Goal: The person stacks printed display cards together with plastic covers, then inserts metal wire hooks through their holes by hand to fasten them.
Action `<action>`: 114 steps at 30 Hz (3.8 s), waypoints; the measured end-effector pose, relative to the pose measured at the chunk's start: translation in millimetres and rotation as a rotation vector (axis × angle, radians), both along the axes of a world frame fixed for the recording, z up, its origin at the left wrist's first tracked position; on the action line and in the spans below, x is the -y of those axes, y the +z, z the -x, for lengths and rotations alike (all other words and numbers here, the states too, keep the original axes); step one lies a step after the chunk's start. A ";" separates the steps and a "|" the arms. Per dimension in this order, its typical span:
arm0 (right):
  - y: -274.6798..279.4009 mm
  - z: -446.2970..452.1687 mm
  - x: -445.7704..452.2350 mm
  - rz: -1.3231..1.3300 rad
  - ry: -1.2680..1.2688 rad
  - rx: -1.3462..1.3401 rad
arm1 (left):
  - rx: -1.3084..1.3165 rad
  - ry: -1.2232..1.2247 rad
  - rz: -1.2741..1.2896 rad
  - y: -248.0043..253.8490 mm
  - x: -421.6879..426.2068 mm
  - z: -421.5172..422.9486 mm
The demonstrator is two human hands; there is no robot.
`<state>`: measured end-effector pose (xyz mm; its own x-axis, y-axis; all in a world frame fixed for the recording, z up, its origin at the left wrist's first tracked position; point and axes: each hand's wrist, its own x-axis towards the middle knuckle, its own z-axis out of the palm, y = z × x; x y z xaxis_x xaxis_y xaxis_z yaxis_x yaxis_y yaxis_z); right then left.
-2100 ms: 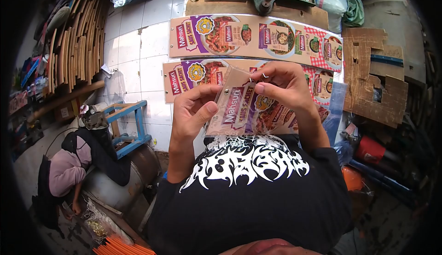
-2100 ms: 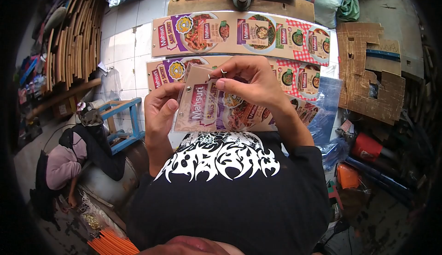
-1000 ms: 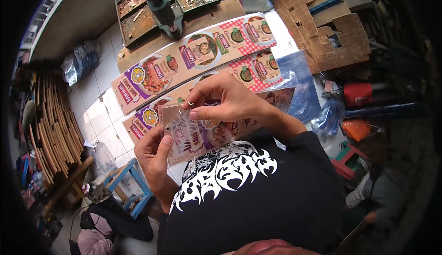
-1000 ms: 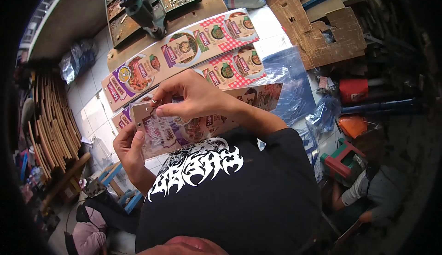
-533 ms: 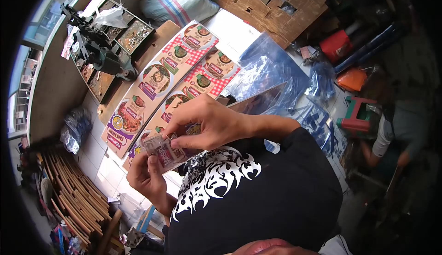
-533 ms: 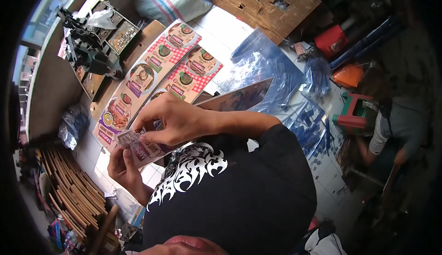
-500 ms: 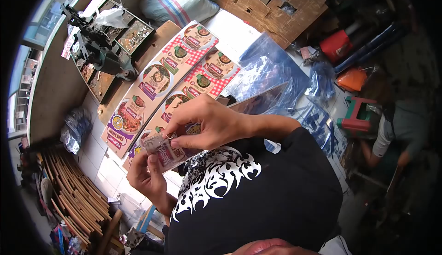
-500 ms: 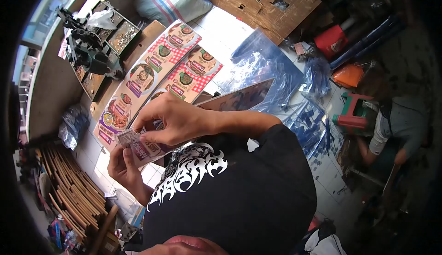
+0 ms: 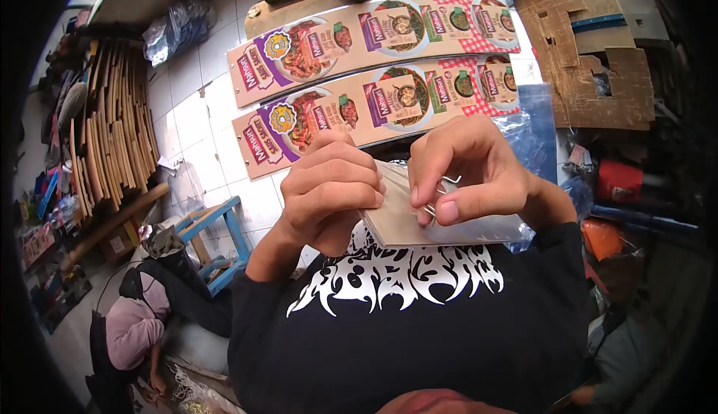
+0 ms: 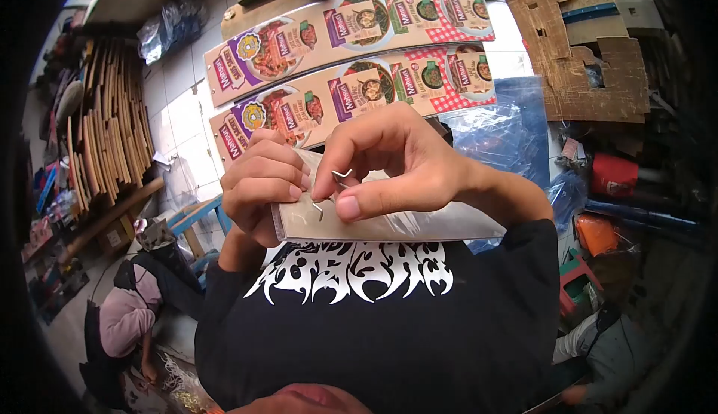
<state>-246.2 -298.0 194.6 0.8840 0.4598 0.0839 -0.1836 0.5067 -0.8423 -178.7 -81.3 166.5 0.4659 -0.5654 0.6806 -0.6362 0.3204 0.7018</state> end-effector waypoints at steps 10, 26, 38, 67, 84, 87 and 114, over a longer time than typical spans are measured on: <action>-37.8 18.2 -52.4 0.230 -0.441 0.227 | -0.133 -0.038 0.176 -30.8 -15.4 7.7; -33.5 14.0 -57.6 0.407 -0.521 0.344 | -0.169 0.059 0.216 -40.0 -20.2 15.6; -36.2 15.9 -56.0 0.416 -0.517 0.345 | -0.184 0.070 0.224 -41.0 -17.3 17.9; -28.6 11.6 -54.1 0.595 -0.629 0.475 | -0.184 0.117 0.304 -48.5 -3.2 19.8; -24.3 16.8 -55.5 0.626 -0.632 0.509 | -0.175 0.093 0.294 -47.6 -3.3 17.9; -24.3 17.7 -55.7 0.633 -0.669 0.573 | -0.191 0.082 0.310 -44.5 -3.9 18.5; -30.7 31.1 -60.9 0.551 -0.684 0.604 | -0.156 -0.062 0.116 -27.5 -15.6 16.2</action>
